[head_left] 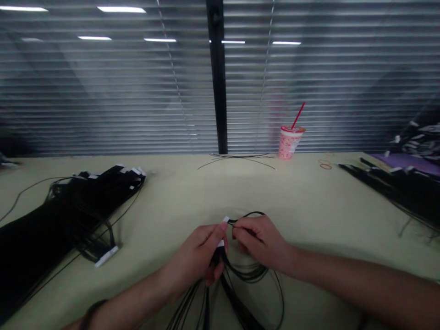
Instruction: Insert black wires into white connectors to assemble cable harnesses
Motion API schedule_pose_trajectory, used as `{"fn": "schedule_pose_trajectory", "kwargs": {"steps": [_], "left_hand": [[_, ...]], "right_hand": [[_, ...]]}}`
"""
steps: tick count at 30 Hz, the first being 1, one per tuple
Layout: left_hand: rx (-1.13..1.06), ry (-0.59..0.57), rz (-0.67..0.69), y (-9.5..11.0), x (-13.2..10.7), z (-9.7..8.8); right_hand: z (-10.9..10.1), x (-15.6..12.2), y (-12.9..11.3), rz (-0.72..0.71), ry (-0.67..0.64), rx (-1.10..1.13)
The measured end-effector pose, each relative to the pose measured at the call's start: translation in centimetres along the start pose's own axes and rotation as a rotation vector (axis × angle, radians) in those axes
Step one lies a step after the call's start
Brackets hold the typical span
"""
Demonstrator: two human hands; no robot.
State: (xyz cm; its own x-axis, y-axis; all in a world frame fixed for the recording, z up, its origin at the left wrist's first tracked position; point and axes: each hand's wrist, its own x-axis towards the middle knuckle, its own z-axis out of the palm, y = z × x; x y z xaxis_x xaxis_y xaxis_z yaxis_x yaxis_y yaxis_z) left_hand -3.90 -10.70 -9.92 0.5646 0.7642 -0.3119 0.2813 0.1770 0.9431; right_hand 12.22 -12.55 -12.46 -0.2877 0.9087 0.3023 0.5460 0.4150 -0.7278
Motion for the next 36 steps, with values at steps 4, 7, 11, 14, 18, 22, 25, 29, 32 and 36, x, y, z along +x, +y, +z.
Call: {"fn": "schedule_pose_trajectory", "kwargs": {"steps": [4, 7, 11, 14, 18, 22, 25, 29, 32, 36], "left_hand": [[-0.048, 0.036, -0.023, -0.5, 0.3, 0.1], [-0.194, 0.06, -0.051, -0.7, 0.5, -0.1], [-0.441, 0.128, 0.01, -0.3, 0.7, -0.8], [-0.571, 0.131, 0.039, -0.1, 0.7, -1.3], [-0.653, 0.098, 0.034, -0.4, 0.8, -1.4], [-0.727, 0.173, 0.069, -0.8, 0.9, -1.2], [-0.731, 0.215, 0.069, -0.8, 0.8, -0.9], [-0.729, 0.219, 0.065, -0.8, 0.7, -0.7], [-0.745, 0.198, 0.113, -1.1, 0.7, -0.5], [-0.72, 0.176, 0.169, -1.4, 0.7, -0.1]], "right_hand": [[0.4, 0.0, -0.1, -0.017, 0.022, 0.016], [0.1, 0.6, 0.0, 0.047, -0.017, 0.168], [-2.0, 1.8, 1.2, 0.297, -0.229, 0.581], [-4.0, 2.6, 2.8, 0.353, -0.092, 0.677], [-4.7, 2.6, 4.3, 0.112, 0.013, 0.309], [-4.1, 2.0, 3.9, -0.058, 0.057, -0.115], [-3.9, 1.7, 2.6, -0.131, 0.284, -0.273], [-3.1, 0.8, 0.3, -0.205, 0.334, -0.258], [-1.8, 0.2, -1.2, -0.17, 0.046, -0.191], [-0.5, 0.5, -2.0, -0.161, -0.107, -0.022]]}}
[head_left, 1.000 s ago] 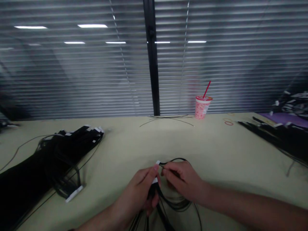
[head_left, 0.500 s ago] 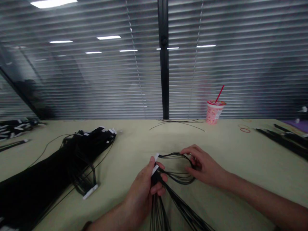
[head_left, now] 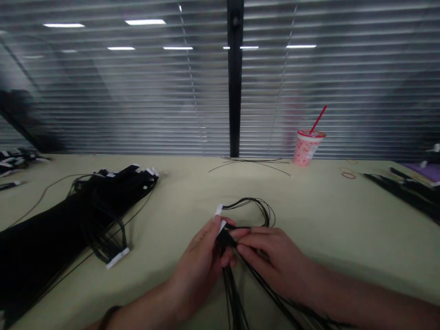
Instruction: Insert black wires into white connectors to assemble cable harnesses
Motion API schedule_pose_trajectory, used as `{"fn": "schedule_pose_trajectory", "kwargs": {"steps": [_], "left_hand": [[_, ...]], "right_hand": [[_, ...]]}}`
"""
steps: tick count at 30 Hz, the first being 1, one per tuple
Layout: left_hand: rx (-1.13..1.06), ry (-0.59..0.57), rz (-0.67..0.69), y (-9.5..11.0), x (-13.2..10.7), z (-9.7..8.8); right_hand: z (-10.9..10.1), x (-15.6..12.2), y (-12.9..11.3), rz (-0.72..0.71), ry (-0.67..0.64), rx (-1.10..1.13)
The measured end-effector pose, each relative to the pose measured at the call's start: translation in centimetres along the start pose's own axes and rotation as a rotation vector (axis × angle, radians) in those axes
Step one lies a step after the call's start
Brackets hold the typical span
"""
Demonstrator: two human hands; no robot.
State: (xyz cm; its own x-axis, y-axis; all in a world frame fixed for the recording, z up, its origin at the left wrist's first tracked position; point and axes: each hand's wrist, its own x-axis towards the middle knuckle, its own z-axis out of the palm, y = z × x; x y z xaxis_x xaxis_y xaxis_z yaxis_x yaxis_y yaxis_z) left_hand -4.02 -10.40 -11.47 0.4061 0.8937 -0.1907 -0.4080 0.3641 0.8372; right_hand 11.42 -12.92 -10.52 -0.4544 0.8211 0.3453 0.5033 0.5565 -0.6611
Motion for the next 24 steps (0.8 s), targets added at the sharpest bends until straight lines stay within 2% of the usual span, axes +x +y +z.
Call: {"fn": "schedule_pose_trajectory", "kwargs": {"steps": [3, 5, 10, 13, 19, 24], "left_hand": [[0.034, -0.029, 0.0, 0.2, -0.2, 0.4], [0.051, -0.044, -0.024, 0.5, -0.2, 0.6], [0.102, -0.089, -0.02, 0.5, -0.2, 0.6], [0.112, -0.065, -0.015, 0.3, -0.2, 0.4], [0.133, -0.027, -0.016, 0.1, -0.2, 0.4], [0.128, -0.034, -0.024, 0.4, -0.1, 0.6]], "right_hand": [[0.0, 0.5, 0.1, 0.042, 0.029, 0.132], [-0.2, 0.5, 0.3, 0.081, 0.05, 0.134], [-0.4, -0.2, 0.7, 0.025, 0.043, -0.082], [-0.5, -0.4, 0.8, 0.022, 0.009, -0.181], [-1.5, 0.2, 0.2, 0.143, 0.042, 0.028], [-1.4, 0.2, 0.3, 0.25, 0.002, 0.18]]}}
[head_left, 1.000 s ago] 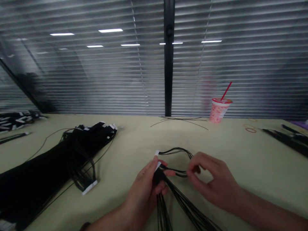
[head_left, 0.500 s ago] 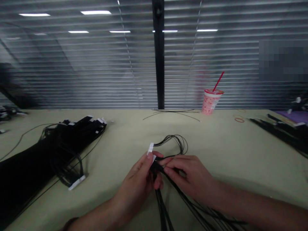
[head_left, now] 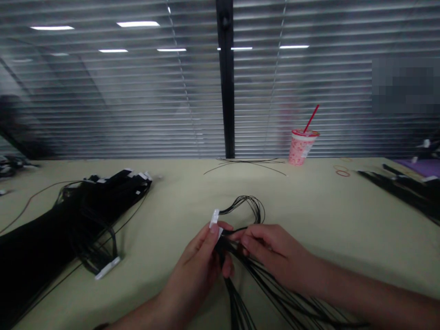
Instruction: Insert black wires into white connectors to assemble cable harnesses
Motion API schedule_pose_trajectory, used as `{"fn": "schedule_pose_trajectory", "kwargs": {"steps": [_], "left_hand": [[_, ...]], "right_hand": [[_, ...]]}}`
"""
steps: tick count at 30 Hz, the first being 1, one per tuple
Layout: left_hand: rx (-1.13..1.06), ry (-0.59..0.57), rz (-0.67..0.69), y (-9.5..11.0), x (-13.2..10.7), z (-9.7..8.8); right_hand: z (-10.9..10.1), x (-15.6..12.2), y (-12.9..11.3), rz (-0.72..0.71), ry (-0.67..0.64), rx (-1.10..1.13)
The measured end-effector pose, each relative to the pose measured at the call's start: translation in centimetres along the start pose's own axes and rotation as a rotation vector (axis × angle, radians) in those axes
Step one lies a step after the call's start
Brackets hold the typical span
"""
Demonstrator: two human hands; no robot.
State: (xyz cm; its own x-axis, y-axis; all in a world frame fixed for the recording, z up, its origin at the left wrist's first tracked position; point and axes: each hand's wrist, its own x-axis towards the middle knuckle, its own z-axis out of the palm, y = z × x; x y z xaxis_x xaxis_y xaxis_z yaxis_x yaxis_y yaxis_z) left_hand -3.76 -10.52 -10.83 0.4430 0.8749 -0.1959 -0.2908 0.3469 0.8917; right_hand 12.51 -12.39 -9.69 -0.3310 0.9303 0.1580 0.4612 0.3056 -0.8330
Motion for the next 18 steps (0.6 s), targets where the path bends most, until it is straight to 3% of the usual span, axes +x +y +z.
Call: {"fn": "schedule_pose_trajectory", "kwargs": {"steps": [5, 11, 14, 18], "left_hand": [[0.047, -0.051, -0.037, 0.1, 0.0, 0.0], [0.084, -0.118, -0.026, 0.0, -0.1, -0.1], [0.101, -0.129, -0.022, 0.0, -0.2, -0.2], [0.137, -0.145, -0.011, -0.3, -0.3, -0.5]], "right_hand": [[0.2, 0.1, 1.2, 0.114, -0.073, 0.321], [-0.4, 0.2, 1.0, 0.278, -0.18, 0.569], [0.0, 0.2, 1.0, 0.285, -0.184, 0.606], [0.8, -0.1, 1.1, 0.181, -0.127, 0.578]]}}
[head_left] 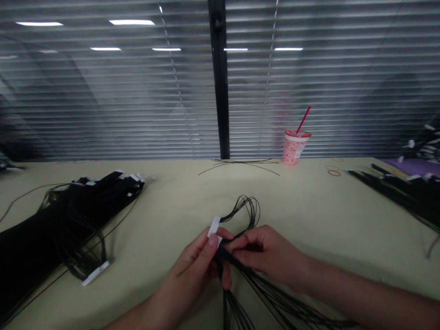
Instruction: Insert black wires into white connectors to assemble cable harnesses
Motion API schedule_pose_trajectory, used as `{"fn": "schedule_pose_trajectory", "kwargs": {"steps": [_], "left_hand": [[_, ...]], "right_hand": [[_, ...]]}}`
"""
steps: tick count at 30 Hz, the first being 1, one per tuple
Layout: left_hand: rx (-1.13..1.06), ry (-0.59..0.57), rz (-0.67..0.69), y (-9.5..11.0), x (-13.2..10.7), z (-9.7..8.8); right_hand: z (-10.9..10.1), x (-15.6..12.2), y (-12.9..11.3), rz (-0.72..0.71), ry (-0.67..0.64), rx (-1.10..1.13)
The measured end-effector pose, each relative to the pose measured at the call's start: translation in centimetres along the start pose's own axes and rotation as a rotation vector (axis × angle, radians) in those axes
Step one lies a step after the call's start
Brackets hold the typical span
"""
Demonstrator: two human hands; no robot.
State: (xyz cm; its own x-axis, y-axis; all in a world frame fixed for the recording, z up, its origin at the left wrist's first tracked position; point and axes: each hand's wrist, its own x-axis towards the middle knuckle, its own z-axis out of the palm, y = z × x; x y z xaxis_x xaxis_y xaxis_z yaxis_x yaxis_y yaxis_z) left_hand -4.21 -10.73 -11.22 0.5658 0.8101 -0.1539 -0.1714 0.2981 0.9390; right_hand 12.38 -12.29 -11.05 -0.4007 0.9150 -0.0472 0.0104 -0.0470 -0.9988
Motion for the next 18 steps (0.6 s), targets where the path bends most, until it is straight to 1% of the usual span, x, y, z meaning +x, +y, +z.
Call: {"fn": "schedule_pose_trajectory", "kwargs": {"steps": [2, 4, 8, 10, 14, 16, 18], "left_hand": [[0.0, 0.003, 0.008, -0.2, 0.0, -0.1], [-0.002, 0.009, 0.007, -0.2, 0.1, -0.2], [0.007, 0.038, 0.0, -0.1, 0.2, 0.1], [-0.017, 0.038, -0.005, 0.1, 0.2, 0.2], [-0.071, 0.032, 0.012, 0.2, 0.3, 0.2], [-0.085, 0.036, 0.03, 0.1, 0.4, 0.0], [-0.1, 0.04, 0.043, -0.1, 0.5, -0.1]], "right_hand": [[0.2, -0.1, 0.2, -0.051, 0.049, -0.06], [0.2, -0.3, 0.4, -0.061, 0.095, -0.151], [-0.3, -0.3, 0.6, -0.067, 0.112, -0.324], [-0.5, -0.4, 0.5, -0.126, 0.126, -0.434], [-0.7, -0.7, -0.2, -0.297, 0.155, -0.725], [-0.8, -0.9, -0.5, -0.331, 0.156, -0.85], [-0.8, -1.0, -0.5, -0.343, 0.149, -0.928]]}}
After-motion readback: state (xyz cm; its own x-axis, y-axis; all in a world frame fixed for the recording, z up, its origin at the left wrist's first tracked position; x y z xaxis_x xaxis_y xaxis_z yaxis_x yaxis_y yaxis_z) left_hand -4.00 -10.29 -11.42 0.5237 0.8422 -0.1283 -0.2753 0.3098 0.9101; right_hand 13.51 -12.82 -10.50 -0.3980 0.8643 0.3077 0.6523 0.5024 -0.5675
